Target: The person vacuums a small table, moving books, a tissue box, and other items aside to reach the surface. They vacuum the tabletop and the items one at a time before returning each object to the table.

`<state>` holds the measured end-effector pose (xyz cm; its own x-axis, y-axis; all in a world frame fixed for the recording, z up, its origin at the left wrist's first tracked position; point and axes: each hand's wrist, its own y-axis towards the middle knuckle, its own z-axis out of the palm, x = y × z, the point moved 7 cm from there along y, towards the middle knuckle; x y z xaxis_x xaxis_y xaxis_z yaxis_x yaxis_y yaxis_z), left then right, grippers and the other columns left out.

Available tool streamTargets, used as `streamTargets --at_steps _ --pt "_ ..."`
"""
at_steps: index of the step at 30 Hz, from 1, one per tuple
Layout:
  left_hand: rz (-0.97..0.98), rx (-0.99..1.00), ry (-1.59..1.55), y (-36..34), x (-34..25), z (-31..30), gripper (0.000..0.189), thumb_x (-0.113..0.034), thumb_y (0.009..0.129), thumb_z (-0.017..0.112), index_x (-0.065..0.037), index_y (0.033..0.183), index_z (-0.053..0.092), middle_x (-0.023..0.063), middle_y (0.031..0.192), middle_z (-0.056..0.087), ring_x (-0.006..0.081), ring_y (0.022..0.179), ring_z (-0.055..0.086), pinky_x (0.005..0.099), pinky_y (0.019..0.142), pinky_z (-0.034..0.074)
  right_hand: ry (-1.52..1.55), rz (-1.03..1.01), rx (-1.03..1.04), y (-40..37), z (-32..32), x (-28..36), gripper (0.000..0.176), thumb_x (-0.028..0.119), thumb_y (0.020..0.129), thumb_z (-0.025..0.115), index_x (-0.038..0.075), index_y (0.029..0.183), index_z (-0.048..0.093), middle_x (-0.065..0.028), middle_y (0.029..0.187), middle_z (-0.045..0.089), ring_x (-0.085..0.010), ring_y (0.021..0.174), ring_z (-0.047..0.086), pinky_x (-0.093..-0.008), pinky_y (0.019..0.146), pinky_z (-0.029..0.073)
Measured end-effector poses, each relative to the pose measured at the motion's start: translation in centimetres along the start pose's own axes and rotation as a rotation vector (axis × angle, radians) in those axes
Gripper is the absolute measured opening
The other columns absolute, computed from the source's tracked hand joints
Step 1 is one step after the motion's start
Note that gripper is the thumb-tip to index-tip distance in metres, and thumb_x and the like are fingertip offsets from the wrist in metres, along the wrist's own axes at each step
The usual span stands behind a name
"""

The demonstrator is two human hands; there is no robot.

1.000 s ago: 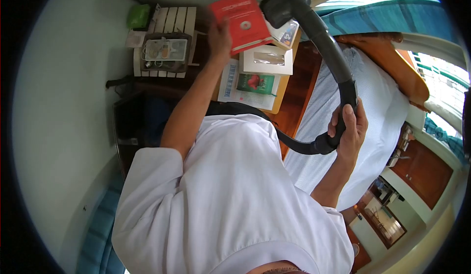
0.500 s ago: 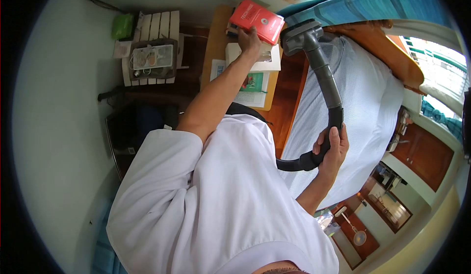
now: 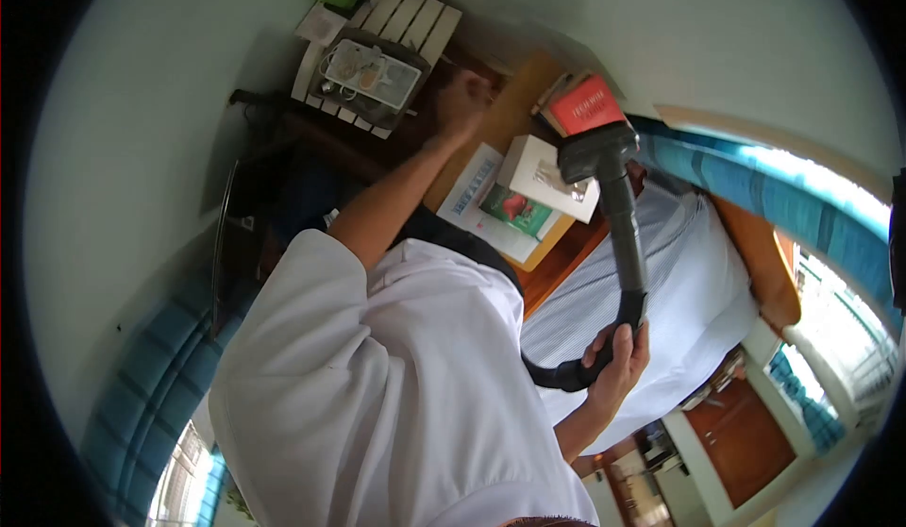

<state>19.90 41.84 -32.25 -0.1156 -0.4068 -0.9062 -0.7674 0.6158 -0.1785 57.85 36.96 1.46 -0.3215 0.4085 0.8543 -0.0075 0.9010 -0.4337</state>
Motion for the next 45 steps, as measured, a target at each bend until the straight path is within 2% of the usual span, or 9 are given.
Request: streamTargets --at_steps 7,11,16,18,20,23,39,42,45 --pt "-0.481 -0.546 -0.160 15.6 14.1 -15.3 0.037 -0.030 0.096 0.069 0.000 0.118 0.065 0.0232 0.113 0.070 0.0417 0.103 0.068 0.0502 0.092 0.053 -0.207 0.183 0.214 2.1 6.9 -0.1 0.041 0.030 0.102 0.064 -0.004 0.124 0.059 -0.0035 0.067 0.055 -0.0099 0.051 0.052 -0.0242 0.045 0.042" --pt "-0.082 -0.684 0.438 24.5 18.9 -20.2 0.069 -0.036 0.088 0.079 0.005 0.135 0.050 0.0298 0.129 0.057 0.0456 0.120 0.057 0.0539 0.099 0.049 -0.249 0.229 0.202 3.0 9.8 0.9 0.038 0.027 0.101 0.065 -0.004 0.121 0.059 -0.0034 0.066 0.055 -0.0100 0.050 0.052 -0.0241 0.045 0.041" --pt "0.242 -0.496 0.789 31.2 18.2 -24.1 0.110 -0.057 0.078 0.085 0.009 0.149 0.034 0.0302 0.145 0.045 0.0478 0.131 0.049 0.0562 0.109 0.044 -0.292 0.199 0.217 4.1 11.9 2.7 0.032 0.030 0.102 0.066 0.001 0.113 0.057 -0.0038 0.065 0.054 -0.0102 0.046 0.051 -0.0242 0.041 0.043" --pt "0.150 -0.416 0.738 32.7 17.5 -24.5 0.115 -0.058 0.073 0.087 0.006 0.151 0.033 0.0317 0.146 0.043 0.0505 0.132 0.046 0.0589 0.109 0.042 -0.314 0.211 0.209 4.4 12.6 2.8 0.031 0.029 0.102 0.066 0.001 0.112 0.057 -0.0039 0.065 0.054 -0.0103 0.046 0.051 -0.0241 0.041 0.043" --pt "-0.274 -0.069 0.612 32.7 16.5 -23.8 0.127 -0.049 0.072 0.090 -0.009 0.165 0.013 0.0206 0.170 0.014 0.0442 0.155 0.019 0.0575 0.123 0.032 -0.318 0.219 0.216 4.9 13.4 2.9 0.031 0.030 0.102 0.066 0.001 0.111 0.057 -0.0037 0.065 0.054 -0.0101 0.046 0.051 -0.0240 0.041 0.043" --pt "-0.286 -0.025 0.736 32.4 15.2 -23.6 0.134 -0.050 0.068 0.093 -0.007 0.165 0.011 0.0201 0.169 0.017 0.0414 0.152 0.027 0.0480 0.120 0.040 -0.329 0.230 0.240 5.1 14.8 3.2 0.035 0.029 0.101 0.066 -0.002 0.116 0.058 -0.0032 0.066 0.055 -0.0095 0.048 0.051 -0.0239 0.043 0.042" --pt "-0.337 0.004 0.792 31.8 14.4 -22.8 0.125 -0.050 0.076 0.088 0.001 0.163 0.013 0.0287 0.167 0.017 0.0459 0.153 0.021 0.0554 0.123 0.030 -0.364 0.220 0.256 4.7 15.4 3.4 0.042 0.028 0.102 0.065 -0.006 0.126 0.058 -0.0031 0.068 0.057 -0.0086 0.051 0.051 -0.0233 0.046 0.041" --pt "-0.195 -0.212 0.713 29.4 13.0 -23.1 0.111 -0.041 0.089 0.078 0.005 0.163 0.010 0.0319 0.153 0.042 0.0445 0.143 0.041 0.0576 0.123 0.028 -0.388 0.198 0.249 4.6 15.7 3.6 0.043 0.028 0.102 0.064 -0.006 0.126 0.058 -0.0028 0.068 0.056 -0.0088 0.051 0.051 -0.0232 0.046 0.040" --pt "0.051 -0.448 0.500 24.8 14.2 -22.4 0.113 -0.055 0.071 0.089 0.004 0.151 0.035 0.0308 0.144 0.044 0.0493 0.133 0.043 0.0602 0.108 0.041 -0.436 0.159 0.200 5.4 15.2 3.3 0.034 0.034 0.103 0.063 0.002 0.108 0.056 -0.0031 0.064 0.054 -0.0098 0.045 0.051 -0.0238 0.041 0.041"
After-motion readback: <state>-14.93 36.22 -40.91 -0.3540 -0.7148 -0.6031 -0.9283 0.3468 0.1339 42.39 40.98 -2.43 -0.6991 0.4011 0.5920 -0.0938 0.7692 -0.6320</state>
